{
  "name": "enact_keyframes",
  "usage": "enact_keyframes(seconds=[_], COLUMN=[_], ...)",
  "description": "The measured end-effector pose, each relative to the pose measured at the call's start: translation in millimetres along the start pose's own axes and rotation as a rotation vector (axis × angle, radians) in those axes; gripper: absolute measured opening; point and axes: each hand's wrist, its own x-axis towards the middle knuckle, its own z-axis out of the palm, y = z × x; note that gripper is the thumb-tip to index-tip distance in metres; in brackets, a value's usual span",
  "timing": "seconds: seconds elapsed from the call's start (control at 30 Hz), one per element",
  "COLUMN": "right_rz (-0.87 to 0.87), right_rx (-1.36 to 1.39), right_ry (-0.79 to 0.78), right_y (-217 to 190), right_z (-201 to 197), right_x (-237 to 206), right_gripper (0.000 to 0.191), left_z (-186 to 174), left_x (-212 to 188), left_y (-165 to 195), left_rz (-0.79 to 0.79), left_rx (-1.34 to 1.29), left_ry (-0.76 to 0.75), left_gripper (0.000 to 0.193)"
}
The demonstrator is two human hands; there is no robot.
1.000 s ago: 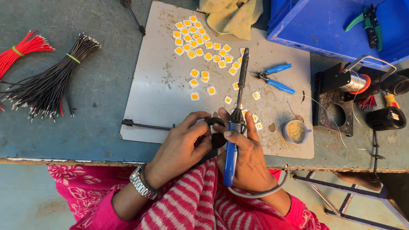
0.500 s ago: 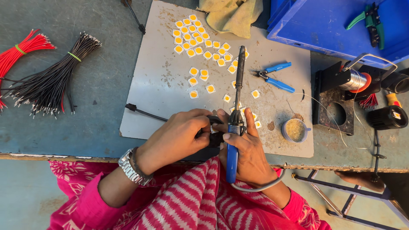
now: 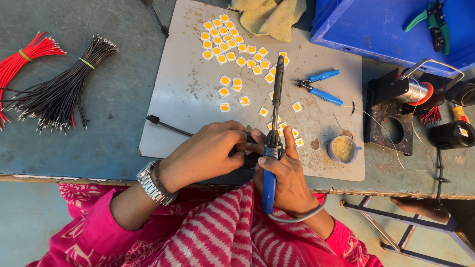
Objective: The person uses a soldering iron to attach small square LED modules to a black circular base. They repeatedly pick up an LED, place it on the base, apply solder to the contacts, and set the finished unit aside. The work is performed one at a time on a cluttered workbench with wires, pliers, and soldering supplies visible.
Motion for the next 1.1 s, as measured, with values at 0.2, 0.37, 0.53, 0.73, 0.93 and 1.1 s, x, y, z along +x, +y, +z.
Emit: enact_keyframes(seconds=[0.2,0.37,0.53,0.73,0.93,1.1], right_rz=[0.15,0.228,0.146,0.126,0.1,0.074], right_rx=[0.116,0.282,0.046,-0.103,-0.119,-0.147], right_ry=[0.061,0.083,0.069,-0.027,-0.009,-0.022], right_y=[-13,-11,-11,-19,-20,-20], right_z=[-2,-6,-7,-7,-4,-2], right_x=[2,3,10,19,15,11], right_gripper=[0.063,0.061,0.06,0.055,0.052,0.055], left_z=[1,0,0,1,1,2], left_x=[-1,-1,-4,-7,-8,-10], left_y=[2,1,0,-4,-8,-9], left_rz=[-0.016,-0.026,-0.011,-0.007,-0.001,-0.015], left_rx=[-0.004,-0.019,-0.055,-0.079,-0.064,-0.078], left_ry=[0.027,0.03,0.053,0.091,0.074,0.095], left_gripper=[0.012,0.012,0.012,0.014,0.013,0.012])
